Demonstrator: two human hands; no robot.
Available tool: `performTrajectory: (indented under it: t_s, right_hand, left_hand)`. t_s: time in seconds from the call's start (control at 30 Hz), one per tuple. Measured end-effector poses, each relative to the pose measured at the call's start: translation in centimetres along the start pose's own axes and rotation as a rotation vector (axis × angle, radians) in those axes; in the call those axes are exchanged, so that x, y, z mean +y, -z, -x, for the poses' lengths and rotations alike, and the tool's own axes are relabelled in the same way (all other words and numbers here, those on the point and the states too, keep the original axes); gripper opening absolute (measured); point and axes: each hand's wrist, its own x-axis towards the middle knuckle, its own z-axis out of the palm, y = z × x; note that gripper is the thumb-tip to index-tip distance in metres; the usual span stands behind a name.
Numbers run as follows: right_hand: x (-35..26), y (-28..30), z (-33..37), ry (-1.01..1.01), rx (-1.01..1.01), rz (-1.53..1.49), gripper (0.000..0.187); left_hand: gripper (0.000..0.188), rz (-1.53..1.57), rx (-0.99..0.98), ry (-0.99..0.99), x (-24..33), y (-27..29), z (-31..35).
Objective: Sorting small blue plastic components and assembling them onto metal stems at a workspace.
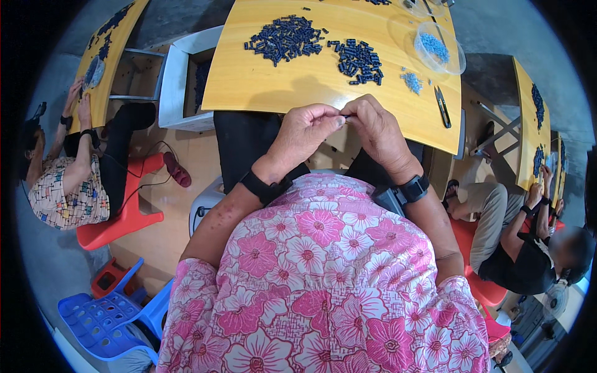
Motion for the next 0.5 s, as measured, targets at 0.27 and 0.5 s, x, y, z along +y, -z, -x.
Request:
performTrajectory:
  t_s: [0.27, 0.5]
  right_hand:
    - [-0.52, -0.45, 0.38, -0.114, 0.104, -0.328, 0.018]
    - [-0.34, -0.55, 0.65, -0.261, 0.111, -0.624, 0.012]
  left_hand:
    - [0.022, 0.022, 0.038, -0.009, 0.15, 0.09, 0.37]
    - [0.019, 0.073, 0.045, -0.027, 0.48, 0.09, 0.72]
